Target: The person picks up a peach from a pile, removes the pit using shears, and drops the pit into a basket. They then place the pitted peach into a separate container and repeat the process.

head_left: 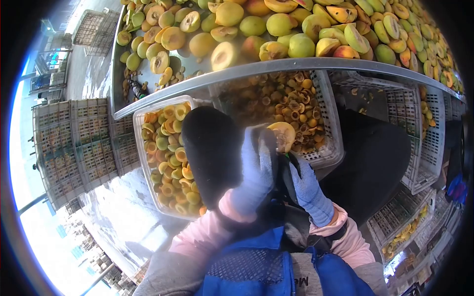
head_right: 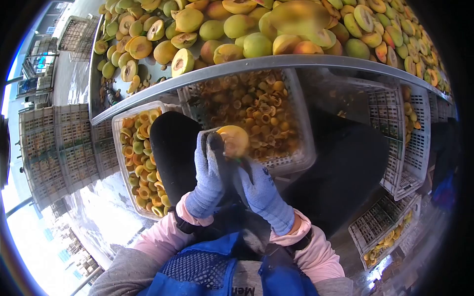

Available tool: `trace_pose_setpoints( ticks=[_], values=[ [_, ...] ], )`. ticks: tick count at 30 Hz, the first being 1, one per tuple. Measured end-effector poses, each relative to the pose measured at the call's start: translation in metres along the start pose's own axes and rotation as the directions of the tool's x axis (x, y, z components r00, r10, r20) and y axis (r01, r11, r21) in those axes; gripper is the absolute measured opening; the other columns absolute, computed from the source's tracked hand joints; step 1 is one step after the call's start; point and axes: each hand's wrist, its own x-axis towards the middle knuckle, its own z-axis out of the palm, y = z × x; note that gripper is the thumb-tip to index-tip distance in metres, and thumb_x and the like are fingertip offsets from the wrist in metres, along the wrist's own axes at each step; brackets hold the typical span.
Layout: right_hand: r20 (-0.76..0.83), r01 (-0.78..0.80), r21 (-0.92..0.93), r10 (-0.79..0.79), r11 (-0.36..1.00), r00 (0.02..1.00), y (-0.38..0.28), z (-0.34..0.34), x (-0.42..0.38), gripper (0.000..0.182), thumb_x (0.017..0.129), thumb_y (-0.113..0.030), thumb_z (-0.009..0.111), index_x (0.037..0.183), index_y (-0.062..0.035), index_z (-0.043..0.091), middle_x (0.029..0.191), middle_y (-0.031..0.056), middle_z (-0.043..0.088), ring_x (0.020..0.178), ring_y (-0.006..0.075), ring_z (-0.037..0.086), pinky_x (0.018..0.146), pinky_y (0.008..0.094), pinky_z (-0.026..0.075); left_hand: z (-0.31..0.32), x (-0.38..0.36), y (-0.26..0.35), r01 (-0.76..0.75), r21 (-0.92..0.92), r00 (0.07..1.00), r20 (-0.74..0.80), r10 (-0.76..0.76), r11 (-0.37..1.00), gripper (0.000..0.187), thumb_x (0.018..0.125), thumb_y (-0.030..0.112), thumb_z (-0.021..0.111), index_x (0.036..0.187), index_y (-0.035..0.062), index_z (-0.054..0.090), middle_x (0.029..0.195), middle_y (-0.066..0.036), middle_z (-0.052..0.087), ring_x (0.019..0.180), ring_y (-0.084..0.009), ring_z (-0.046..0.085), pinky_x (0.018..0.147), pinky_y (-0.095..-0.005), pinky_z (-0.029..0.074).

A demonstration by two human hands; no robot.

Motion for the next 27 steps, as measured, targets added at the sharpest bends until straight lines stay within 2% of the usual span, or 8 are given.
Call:
trace_pose_setpoints(
  ticks=[7, 9, 12, 15, 20, 22, 25, 27],
  values=[
    [-0.030, 0.136, 0.092, -0.134, 0.986, 0.991, 0.011, 0.006, 0.002, 0.033, 0.094, -0.025, 0.052, 0.114, 0.0007, 0.052, 0.093, 0.0146, 0.058, 0.075, 0.0247, 0.059, 0.065, 0.0312, 0.050, -0.032, 0.047, 0.037, 0.214, -0.090, 0.886, 0.436, -0.155, 0.973, 0.031, 0.095, 0.023, 0.049, 0.112, -0.0018, 0.057, 0.089, -0.005, 0.060, 0.076, -0.0100, 0.053, 0.072, -0.0254, 0.045],
    [0.422, -0.547, 0.716, 0.356, 0.433, 0.834, -0.025, -0.005, 0.009, 0.039, 0.097, -0.038, 0.043, 0.099, -0.0019, 0.056, 0.068, 0.0072, 0.056, 0.049, 0.0159, 0.054, 0.047, 0.0251, 0.047, -0.031, 0.047, 0.038, 0.097, -0.028, 0.903, 0.422, -0.076, 0.995, 0.031, 0.094, 0.022, 0.050, 0.112, -0.0021, 0.058, 0.087, -0.007, 0.061, 0.074, -0.0108, 0.055, 0.071, -0.0258, 0.046],
    [0.703, -0.711, 0.703, 0.161, -0.005, 0.693, -0.035, -0.011, 0.011, 0.041, 0.097, -0.043, 0.040, 0.103, -0.0058, 0.056, 0.062, 0.0028, 0.048, 0.039, 0.0085, 0.041, 0.035, 0.0215, 0.036, -0.027, 0.047, 0.016, -0.295, -0.009, 0.900, 0.335, 0.281, 0.956, 0.031, 0.092, 0.021, 0.051, 0.109, -0.0024, 0.060, 0.085, -0.008, 0.062, 0.072, -0.0115, 0.056, 0.071, -0.0265, 0.048],
    [0.685, -0.742, 0.479, -0.329, -0.469, 0.650, -0.021, 0.004, 0.009, 0.046, 0.098, -0.047, 0.035, 0.098, -0.0055, 0.056, 0.057, -0.0003, 0.039, 0.038, 0.0073, 0.035, 0.034, 0.0217, 0.036, -0.021, 0.030, -0.003, 0.125, -0.298, 0.924, 0.382, -0.002, 0.947, 0.025, 0.091, 0.017, 0.049, 0.103, -0.0030, 0.059, 0.086, -0.011, 0.061, 0.072, -0.0211, 0.059, 0.068, -0.0304, 0.049],
    [0.615, -0.742, 0.405, -0.442, -0.533, 0.653, -0.021, 0.017, 0.009, 0.048, 0.098, -0.047, 0.034, 0.097, -0.0032, 0.055, 0.057, -0.0011, 0.039, 0.037, 0.0069, 0.036, 0.030, 0.0200, 0.032, -0.022, 0.004, -0.011, 0.492, -0.648, 0.870, 0.341, -0.356, 0.582, 0.020, 0.091, 0.014, 0.052, 0.101, -0.0026, 0.054, 0.090, -0.013, 0.058, 0.076, -0.0204, 0.057, 0.066, -0.0316, 0.049],
    [0.538, -0.725, 0.439, -0.491, -0.532, 0.686, -0.025, 0.010, 0.014, 0.048, 0.098, -0.047, 0.034, 0.097, -0.0029, 0.055, 0.057, -0.0014, 0.039, 0.037, 0.0068, 0.036, 0.030, 0.0198, 0.032, -0.028, -0.015, -0.036, -0.146, 0.158, 0.986, -0.061, 0.158, 0.976, 0.040, 0.083, 0.004, 0.064, 0.120, 0.0016, 0.047, 0.099, -0.011, 0.058, 0.084, -0.0191, 0.058, 0.074, -0.0291, 0.049],
    [0.650, -0.754, 0.453, -0.403, -0.475, 0.644, -0.007, 0.012, 0.015, 0.048, 0.098, -0.047, 0.035, 0.093, -0.0053, 0.057, 0.056, -0.0016, 0.039, 0.038, 0.0073, 0.036, 0.033, 0.0220, 0.032, -0.087, 0.003, -0.033, 0.241, -0.650, 0.851, -0.216, -0.479, 0.721, 0.039, 0.095, 0.035, 0.049, 0.109, 0.0003, 0.058, 0.094, -0.010, 0.062, 0.088, -0.0197, 0.061, 0.076, -0.0303, 0.052],
    [0.731, -0.758, 0.484, -0.275, -0.436, 0.625, -0.003, 0.011, 0.013, 0.048, 0.098, -0.048, 0.035, 0.091, -0.0071, 0.059, 0.056, -0.0014, 0.039, 0.039, 0.0082, 0.035, 0.035, 0.0236, 0.031, -0.161, 0.024, -0.020, 0.148, -0.227, 0.926, -0.309, -0.215, 0.963, 0.039, 0.093, 0.033, 0.053, 0.112, -0.0008, 0.056, 0.101, -0.012, 0.061, 0.093, -0.0215, 0.060, 0.079, -0.0327, 0.050]
  ],
)
